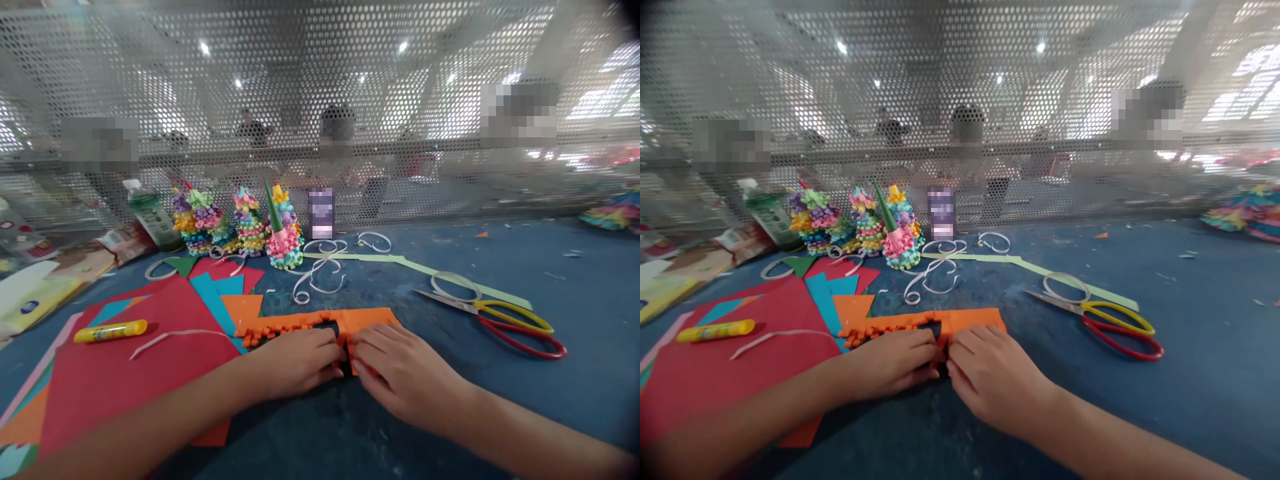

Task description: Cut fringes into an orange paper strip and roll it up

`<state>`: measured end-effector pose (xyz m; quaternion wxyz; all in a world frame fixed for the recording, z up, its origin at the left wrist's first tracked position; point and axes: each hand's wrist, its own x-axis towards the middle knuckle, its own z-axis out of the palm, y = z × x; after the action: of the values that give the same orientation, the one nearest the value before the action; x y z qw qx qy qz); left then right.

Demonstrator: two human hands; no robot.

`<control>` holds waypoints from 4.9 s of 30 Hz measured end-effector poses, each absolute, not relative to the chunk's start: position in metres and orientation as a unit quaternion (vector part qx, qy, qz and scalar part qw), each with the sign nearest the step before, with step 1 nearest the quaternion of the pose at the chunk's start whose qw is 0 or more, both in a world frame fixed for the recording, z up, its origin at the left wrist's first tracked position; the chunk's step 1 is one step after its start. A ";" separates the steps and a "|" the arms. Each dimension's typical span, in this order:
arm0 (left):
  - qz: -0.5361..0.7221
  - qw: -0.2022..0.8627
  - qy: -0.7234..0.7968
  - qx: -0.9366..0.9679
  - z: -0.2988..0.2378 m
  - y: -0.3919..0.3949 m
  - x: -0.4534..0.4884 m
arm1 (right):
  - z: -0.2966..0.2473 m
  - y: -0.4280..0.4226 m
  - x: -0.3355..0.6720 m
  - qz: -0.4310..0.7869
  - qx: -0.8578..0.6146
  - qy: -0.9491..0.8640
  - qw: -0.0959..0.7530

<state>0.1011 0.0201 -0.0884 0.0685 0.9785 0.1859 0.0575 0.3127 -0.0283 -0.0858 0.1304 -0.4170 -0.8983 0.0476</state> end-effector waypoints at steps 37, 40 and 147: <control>0.202 0.365 0.378 0.826 -0.092 0.010 0.113 | -0.097 -0.011 0.312 0.245 -0.392 -0.828 0.317; 0.179 0.268 0.386 0.865 -0.095 0.007 0.112 | -0.097 -0.010 0.312 0.256 -0.395 -0.824 0.316; 0.116 -0.041 0.231 0.965 -0.099 0.000 0.111 | -0.068 -0.020 0.312 0.218 -0.487 -0.827 0.178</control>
<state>0.1108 0.0002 -0.0992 -0.0409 0.9651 0.2311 0.1159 0.3118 -0.0203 -0.0675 0.1783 -0.4865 -0.8269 0.2184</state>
